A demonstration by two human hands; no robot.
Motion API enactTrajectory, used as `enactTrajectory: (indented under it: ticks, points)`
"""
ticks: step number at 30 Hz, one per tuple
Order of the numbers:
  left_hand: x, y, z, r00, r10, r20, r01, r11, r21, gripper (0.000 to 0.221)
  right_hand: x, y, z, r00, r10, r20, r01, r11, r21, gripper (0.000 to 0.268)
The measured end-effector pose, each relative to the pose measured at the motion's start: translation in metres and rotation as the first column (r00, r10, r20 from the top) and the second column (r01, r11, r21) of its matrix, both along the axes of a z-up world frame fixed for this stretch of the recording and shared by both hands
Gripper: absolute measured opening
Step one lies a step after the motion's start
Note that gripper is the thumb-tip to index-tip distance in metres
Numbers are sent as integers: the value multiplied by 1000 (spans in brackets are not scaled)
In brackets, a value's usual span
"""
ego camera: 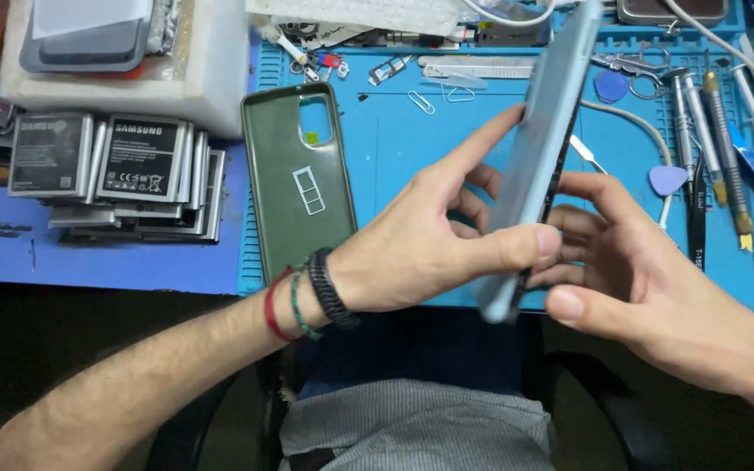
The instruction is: Prying open the back cover of a smartphone using a metal tool and a plastic pick on a repair bench.
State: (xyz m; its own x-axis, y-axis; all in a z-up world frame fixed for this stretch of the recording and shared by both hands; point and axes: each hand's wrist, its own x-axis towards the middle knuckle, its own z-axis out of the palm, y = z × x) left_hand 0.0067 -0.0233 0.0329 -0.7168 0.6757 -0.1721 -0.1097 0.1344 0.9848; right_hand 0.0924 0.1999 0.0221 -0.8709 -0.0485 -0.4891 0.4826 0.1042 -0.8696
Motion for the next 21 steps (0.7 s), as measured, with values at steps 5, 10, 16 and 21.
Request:
enactTrajectory:
  ticks: [5,10,16,21]
  points:
    - [-27,-27,11,953,-293,-72,287,954,-85,66,-3,34,20,855,485,-183,-57,439,897,58]
    - [-37,-30,17,872,-440,-215,372,881,-293,60,10,73,-15,799,582,-151,76,151,986,38]
    - [-41,-30,16,858,-422,-292,329,889,-319,56,15,71,-27,786,618,-6,203,-249,947,24]
    - [-47,-35,13,876,-425,-229,357,889,-287,57,8,84,-22,769,591,-244,158,195,968,8]
